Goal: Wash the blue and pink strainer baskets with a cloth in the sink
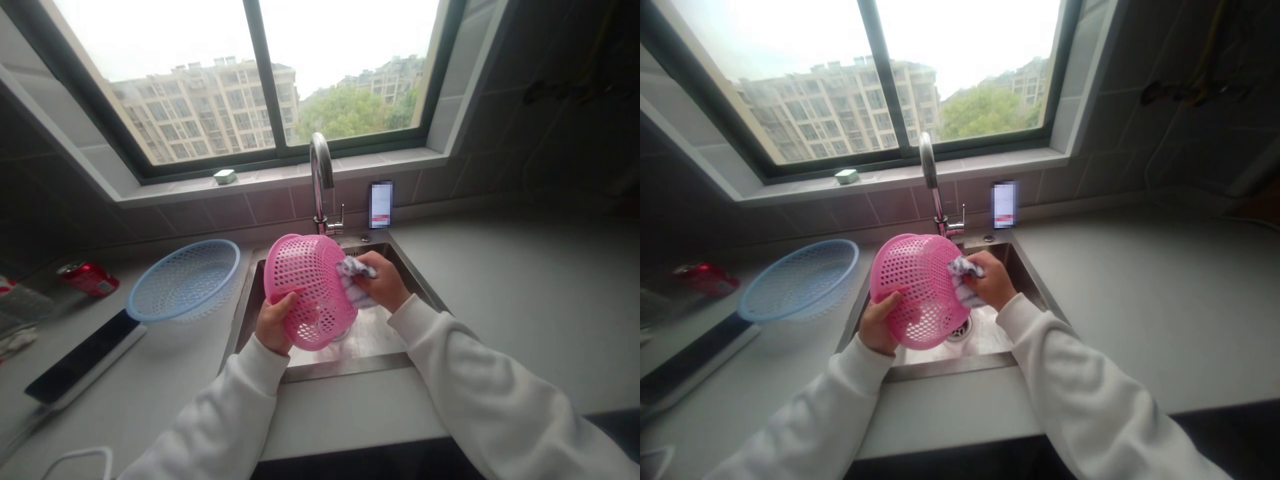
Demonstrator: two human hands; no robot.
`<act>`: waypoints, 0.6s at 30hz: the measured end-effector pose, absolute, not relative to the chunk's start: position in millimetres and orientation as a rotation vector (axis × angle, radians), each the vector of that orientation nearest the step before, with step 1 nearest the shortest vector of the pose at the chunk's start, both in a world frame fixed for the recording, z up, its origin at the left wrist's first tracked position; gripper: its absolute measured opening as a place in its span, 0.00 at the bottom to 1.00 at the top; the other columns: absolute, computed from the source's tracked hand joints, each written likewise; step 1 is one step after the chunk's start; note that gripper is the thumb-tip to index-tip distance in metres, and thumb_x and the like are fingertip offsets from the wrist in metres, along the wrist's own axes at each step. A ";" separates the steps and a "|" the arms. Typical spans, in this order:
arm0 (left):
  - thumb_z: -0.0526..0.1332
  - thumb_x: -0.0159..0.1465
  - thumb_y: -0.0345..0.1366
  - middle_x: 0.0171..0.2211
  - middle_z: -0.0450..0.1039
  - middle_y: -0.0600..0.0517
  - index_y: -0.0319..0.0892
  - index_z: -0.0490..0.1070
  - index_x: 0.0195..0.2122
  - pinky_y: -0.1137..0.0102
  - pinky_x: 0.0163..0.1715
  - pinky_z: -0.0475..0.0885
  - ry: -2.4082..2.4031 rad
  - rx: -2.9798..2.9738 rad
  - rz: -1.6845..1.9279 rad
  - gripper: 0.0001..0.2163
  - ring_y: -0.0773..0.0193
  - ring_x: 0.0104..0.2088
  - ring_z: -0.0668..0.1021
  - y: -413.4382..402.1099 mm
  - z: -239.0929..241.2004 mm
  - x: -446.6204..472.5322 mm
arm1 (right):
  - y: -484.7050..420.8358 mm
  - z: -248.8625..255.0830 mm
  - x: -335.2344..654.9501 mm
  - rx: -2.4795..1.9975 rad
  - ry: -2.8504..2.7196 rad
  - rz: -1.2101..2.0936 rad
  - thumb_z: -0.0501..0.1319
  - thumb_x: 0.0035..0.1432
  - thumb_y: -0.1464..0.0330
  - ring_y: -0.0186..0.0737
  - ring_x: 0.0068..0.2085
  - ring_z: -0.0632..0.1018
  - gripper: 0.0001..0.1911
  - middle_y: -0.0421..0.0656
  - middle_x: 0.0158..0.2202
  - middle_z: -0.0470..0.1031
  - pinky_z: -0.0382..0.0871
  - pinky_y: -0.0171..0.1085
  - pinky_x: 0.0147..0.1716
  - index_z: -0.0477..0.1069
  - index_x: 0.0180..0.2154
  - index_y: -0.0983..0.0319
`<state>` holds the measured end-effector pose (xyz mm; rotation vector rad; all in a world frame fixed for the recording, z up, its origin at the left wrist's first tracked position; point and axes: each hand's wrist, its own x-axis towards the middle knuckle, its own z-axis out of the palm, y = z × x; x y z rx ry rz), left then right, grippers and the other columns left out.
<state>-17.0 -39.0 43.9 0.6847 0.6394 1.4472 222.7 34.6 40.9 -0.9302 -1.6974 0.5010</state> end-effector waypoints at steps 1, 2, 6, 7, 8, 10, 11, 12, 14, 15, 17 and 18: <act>0.80 0.48 0.38 0.29 0.85 0.46 0.38 0.84 0.34 0.66 0.26 0.84 0.654 0.674 1.475 0.15 0.55 0.27 0.86 -37.2 41.8 -15.2 | 25.8 42.5 217.0 -0.857 -1.742 0.570 0.69 0.53 0.64 0.42 0.34 0.77 0.08 0.42 0.33 0.78 0.72 0.43 0.38 0.78 0.36 0.59; 0.81 0.48 0.38 0.30 0.85 0.46 0.38 0.84 0.35 0.66 0.27 0.84 0.665 0.675 1.487 0.15 0.54 0.28 0.86 -35.9 39.5 -12.7 | 16.8 45.6 210.9 -0.787 -1.756 0.613 0.69 0.54 0.63 0.42 0.34 0.77 0.08 0.42 0.34 0.78 0.73 0.42 0.37 0.78 0.36 0.59; 0.80 0.49 0.38 0.36 0.86 0.42 0.35 0.84 0.40 0.62 0.35 0.84 0.708 0.766 1.318 0.19 0.53 0.33 0.86 -36.6 31.6 -2.0 | -2.8 64.9 195.3 -0.664 -1.639 0.566 0.70 0.56 0.60 0.43 0.37 0.77 0.09 0.42 0.36 0.77 0.73 0.43 0.39 0.77 0.36 0.57; 0.81 0.49 0.39 0.35 0.86 0.42 0.34 0.84 0.40 0.61 0.35 0.84 0.724 0.787 1.252 0.19 0.53 0.32 0.86 -38.3 31.2 -0.6 | -1.0 68.6 195.8 -0.677 -1.598 0.539 0.70 0.57 0.60 0.44 0.38 0.78 0.09 0.42 0.36 0.77 0.73 0.44 0.41 0.77 0.36 0.57; 0.81 0.49 0.39 0.34 0.85 0.41 0.33 0.83 0.40 0.61 0.34 0.84 0.739 0.803 1.202 0.20 0.52 0.32 0.86 -40.4 31.7 -0.1 | 3.6 70.8 198.4 -0.709 -1.557 0.514 0.70 0.57 0.59 0.45 0.39 0.78 0.09 0.42 0.37 0.77 0.73 0.45 0.42 0.77 0.36 0.57; 0.82 0.47 0.40 0.34 0.85 0.41 0.32 0.83 0.38 0.60 0.33 0.85 0.744 0.836 1.161 0.21 0.51 0.31 0.86 -44.7 35.2 -1.5 | 19.2 69.6 209.0 -0.818 -1.459 0.463 0.69 0.58 0.59 0.46 0.40 0.78 0.10 0.42 0.38 0.78 0.73 0.47 0.45 0.77 0.37 0.57; 0.82 0.46 0.40 0.34 0.85 0.41 0.32 0.83 0.36 0.59 0.33 0.85 0.731 0.848 1.159 0.21 0.51 0.31 0.86 -46.5 37.8 -3.2 | 28.8 66.1 216.1 -0.892 -1.403 0.438 0.68 0.58 0.59 0.47 0.40 0.78 0.10 0.43 0.38 0.78 0.73 0.48 0.45 0.77 0.38 0.57; 0.82 0.46 0.40 0.34 0.85 0.41 0.33 0.83 0.35 0.59 0.33 0.86 0.705 0.853 1.173 0.20 0.51 0.32 0.86 -47.9 40.5 -5.2 | 38.3 61.0 223.7 -0.965 -1.345 0.402 0.68 0.57 0.59 0.48 0.40 0.78 0.10 0.43 0.38 0.78 0.72 0.48 0.46 0.77 0.39 0.57; 0.82 0.46 0.40 0.35 0.85 0.42 0.35 0.83 0.34 0.60 0.34 0.86 0.644 0.852 1.235 0.18 0.52 0.32 0.86 -48.6 44.9 -9.4 | 54.2 48.5 237.2 -1.097 -1.311 0.362 0.67 0.54 0.60 0.49 0.40 0.77 0.09 0.43 0.37 0.77 0.72 0.50 0.46 0.77 0.36 0.57; 0.82 0.47 0.39 0.35 0.85 0.43 0.36 0.83 0.33 0.61 0.33 0.86 0.621 0.843 1.274 0.17 0.52 0.32 0.86 -47.9 46.3 -11.3 | 59.2 42.2 241.8 -1.146 -1.327 0.384 0.67 0.53 0.60 0.49 0.39 0.77 0.09 0.43 0.35 0.76 0.71 0.50 0.45 0.76 0.35 0.57; 0.82 0.46 0.38 0.34 0.85 0.44 0.37 0.83 0.32 0.64 0.30 0.85 0.606 0.809 1.341 0.16 0.54 0.30 0.86 -44.2 46.5 -14.0 | 61.3 32.7 244.6 -1.202 -1.391 0.449 0.66 0.50 0.61 0.48 0.36 0.76 0.08 0.42 0.32 0.76 0.71 0.49 0.43 0.76 0.33 0.57; 0.82 0.46 0.38 0.32 0.85 0.45 0.37 0.84 0.32 0.65 0.27 0.85 0.611 0.784 1.371 0.16 0.55 0.28 0.85 -41.5 45.5 -14.6 | 58.3 30.2 242.6 -1.206 -1.433 0.493 0.67 0.49 0.62 0.46 0.35 0.75 0.07 0.42 0.31 0.76 0.71 0.48 0.42 0.76 0.31 0.57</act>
